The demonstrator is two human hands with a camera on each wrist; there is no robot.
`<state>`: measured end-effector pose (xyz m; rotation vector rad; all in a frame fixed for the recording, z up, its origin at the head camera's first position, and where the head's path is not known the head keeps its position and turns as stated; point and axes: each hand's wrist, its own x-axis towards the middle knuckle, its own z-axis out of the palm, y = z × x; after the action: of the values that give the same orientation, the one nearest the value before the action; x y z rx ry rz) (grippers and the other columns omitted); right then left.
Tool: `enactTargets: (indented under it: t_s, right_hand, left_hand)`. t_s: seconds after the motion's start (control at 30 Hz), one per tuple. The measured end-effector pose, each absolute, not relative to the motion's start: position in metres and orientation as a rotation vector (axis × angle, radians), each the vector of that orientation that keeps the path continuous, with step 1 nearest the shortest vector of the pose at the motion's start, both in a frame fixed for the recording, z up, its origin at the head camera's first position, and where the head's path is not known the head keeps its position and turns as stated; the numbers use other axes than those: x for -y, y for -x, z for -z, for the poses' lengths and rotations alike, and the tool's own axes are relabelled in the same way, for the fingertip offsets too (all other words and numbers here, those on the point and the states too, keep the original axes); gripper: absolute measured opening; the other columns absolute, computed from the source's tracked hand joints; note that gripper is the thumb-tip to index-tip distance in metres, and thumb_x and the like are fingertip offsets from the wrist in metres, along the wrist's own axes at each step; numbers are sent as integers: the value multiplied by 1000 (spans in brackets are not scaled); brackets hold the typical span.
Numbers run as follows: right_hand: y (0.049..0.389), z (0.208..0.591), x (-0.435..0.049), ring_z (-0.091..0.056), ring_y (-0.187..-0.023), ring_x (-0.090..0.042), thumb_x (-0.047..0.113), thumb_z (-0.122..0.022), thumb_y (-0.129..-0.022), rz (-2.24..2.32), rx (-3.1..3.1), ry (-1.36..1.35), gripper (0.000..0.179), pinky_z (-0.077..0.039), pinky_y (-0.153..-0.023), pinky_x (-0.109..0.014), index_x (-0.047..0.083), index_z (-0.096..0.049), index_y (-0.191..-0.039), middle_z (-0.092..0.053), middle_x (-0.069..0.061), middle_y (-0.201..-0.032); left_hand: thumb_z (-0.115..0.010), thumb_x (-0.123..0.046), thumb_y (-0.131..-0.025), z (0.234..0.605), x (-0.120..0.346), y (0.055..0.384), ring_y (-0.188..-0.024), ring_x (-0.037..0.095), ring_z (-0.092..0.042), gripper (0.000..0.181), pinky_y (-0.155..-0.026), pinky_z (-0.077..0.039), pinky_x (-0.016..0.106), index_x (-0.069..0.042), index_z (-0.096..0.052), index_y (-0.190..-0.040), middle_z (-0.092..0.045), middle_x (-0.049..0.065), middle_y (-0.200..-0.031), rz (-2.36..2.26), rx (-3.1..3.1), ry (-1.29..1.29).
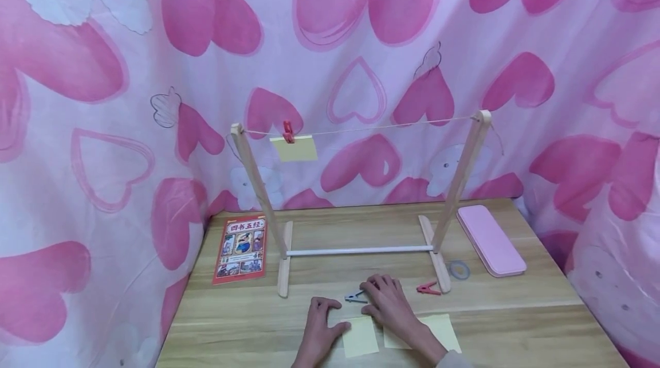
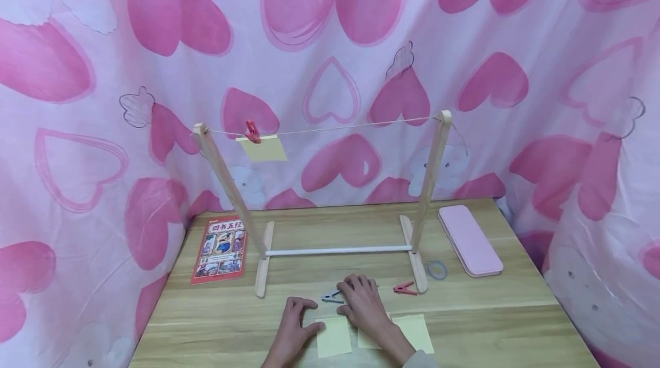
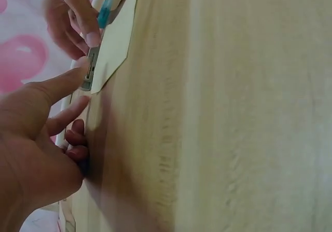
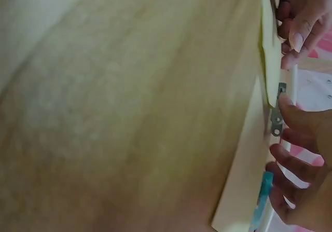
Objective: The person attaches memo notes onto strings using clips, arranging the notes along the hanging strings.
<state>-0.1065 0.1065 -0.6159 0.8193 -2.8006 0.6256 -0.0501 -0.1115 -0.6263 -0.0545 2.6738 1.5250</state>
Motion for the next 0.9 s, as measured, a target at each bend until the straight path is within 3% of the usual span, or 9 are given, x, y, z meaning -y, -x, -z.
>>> enactTargets:
  t_s: [0.27, 0.47, 0.57, 0.63, 0.77, 0.9]
  right_hand:
    - [109, 625, -102, -61, -112, -28, 17, -97, -79, -595, 2692, -775, 37, -45, -96, -49, 12, -77, -110, -68, -4, -114]
    - [107, 616, -101, -68, -113, -26, 11, -89, -89, -1075, 2717, -621, 31, -49, -103, -50, 12, -76, -117, -75, -1, -115]
    - [108, 604, -102, -71, -111, -24, 8, -83, -96, -1481, 2682, -469, 30, -55, -103, -44, 11, -75, -125, -76, -1, -116]
    - [110, 598, -104, -70, -109, -20, 8, -78, -100, -1648, 2638, -417, 29, -58, -97, -37, 9, -74, -129, -75, -1, -117]
    - [113, 588, -109, -67, -107, -12, 12, -74, -104, -1914, 2588, -335, 36, -56, -92, -25, 4, -68, -139, -72, -10, -120]
    - [117, 577, -116, -67, -109, -10, 12, -78, -101, -2255, 2474, -139, 46, -56, -95, -20, -2, -64, -142, -70, -21, -130]
  left_hand:
    - [-98, -14, -75, 639, 112, 51, -112, 24, -50, 32, -103, -48, 36, -19, -73, -95, -46, 2, -117, -1373, -2826, -57]
    - [-98, -11, -72, 652, 111, 54, -107, 19, -48, 27, -94, -48, 35, -21, -75, -83, -46, 0, -113, -1315, -2915, -114]
    - [-95, -9, -74, 645, 111, 53, -107, 21, -48, 25, -95, -47, 35, -19, -74, -82, -47, 3, -114, -1370, -2890, -118]
    - [-93, -7, -76, 640, 110, 52, -108, 23, -50, 24, -96, -47, 36, -18, -72, -82, -48, 5, -115, -1404, -2874, -111]
    - [-87, -10, -83, 633, 109, 50, -111, 23, -49, 20, -101, -46, 35, -17, -70, -86, -50, 5, -117, -1480, -2793, -51]
    - [-82, -6, -89, 632, 108, 46, -99, 15, -46, 17, -89, -43, 29, -13, -67, -92, -58, 4, -106, -1679, -2663, 13]
